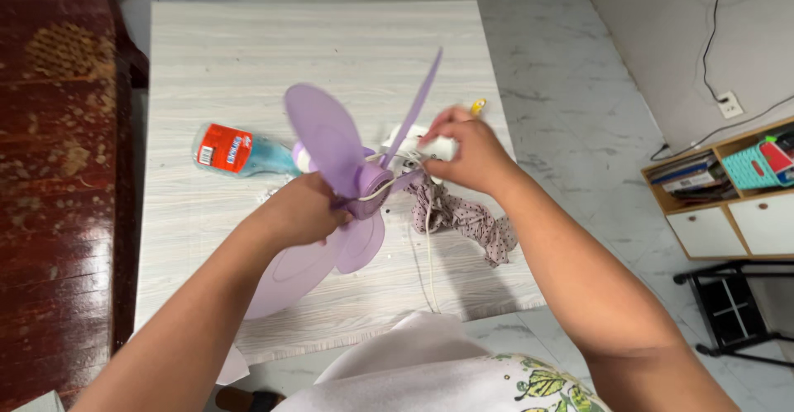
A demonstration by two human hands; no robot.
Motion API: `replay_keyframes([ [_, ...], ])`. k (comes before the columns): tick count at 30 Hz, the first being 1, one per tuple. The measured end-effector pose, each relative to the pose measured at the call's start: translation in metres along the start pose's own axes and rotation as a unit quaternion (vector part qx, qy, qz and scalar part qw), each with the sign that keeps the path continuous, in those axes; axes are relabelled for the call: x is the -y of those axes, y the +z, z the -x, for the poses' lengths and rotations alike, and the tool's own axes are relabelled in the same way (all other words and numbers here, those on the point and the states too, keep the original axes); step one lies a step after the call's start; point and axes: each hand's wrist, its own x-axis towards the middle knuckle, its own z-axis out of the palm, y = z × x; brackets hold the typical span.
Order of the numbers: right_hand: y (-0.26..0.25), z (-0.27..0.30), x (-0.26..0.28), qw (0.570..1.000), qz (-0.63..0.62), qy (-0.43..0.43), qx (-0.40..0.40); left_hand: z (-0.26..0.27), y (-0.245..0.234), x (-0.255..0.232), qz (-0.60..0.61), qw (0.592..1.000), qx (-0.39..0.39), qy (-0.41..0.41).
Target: The person cleans a small purple clip-on fan by wiping the blades, motor housing, and clip with a cloth and applying a cleaning spray.
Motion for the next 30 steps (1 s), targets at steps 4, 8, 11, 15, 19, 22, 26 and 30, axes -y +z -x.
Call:
replay_keyframes([
  [4, 0.009, 0.014, 0.027, 0.999, 0.004, 0.014, 0.049, 0.006, -0.011, -0.03, -0.025, 0.999, 0.002, -0.022],
  [8, 0.034, 0.032, 0.017, 0.99, 0.041, -0.111, -0.082, 0.012, -0.017, -0.05, 0.045, 0.998, 0.01, -0.034],
  [11, 0.039, 0.032, 0.01, 0.992, 0.006, -0.089, -0.085, 0.013, -0.024, -0.059, 0.018, 0.999, 0.023, -0.027],
  [15, 0.028, 0.025, 0.004, 0.994, -0.059, -0.043, -0.085, 0.011, -0.03, -0.062, -0.036, 0.997, 0.049, -0.042],
  [19, 0.044, 0.041, 0.015, 0.992, -0.055, -0.104, -0.036, -0.011, -0.033, -0.064, -0.108, 0.988, 0.09, -0.061],
  [22, 0.068, 0.044, 0.029, 0.977, -0.189, -0.077, -0.06, -0.032, -0.048, -0.07, -0.25, 0.965, 0.072, 0.024],
  [26, 0.076, 0.031, 0.024, 0.946, -0.306, 0.046, -0.095, -0.052, -0.069, -0.09, -0.169, 0.98, 0.104, -0.017],
  [30, 0.069, 0.017, 0.002, 0.986, -0.154, 0.003, -0.064, -0.06, -0.079, -0.126, -0.448, 0.874, 0.166, 0.085],
])
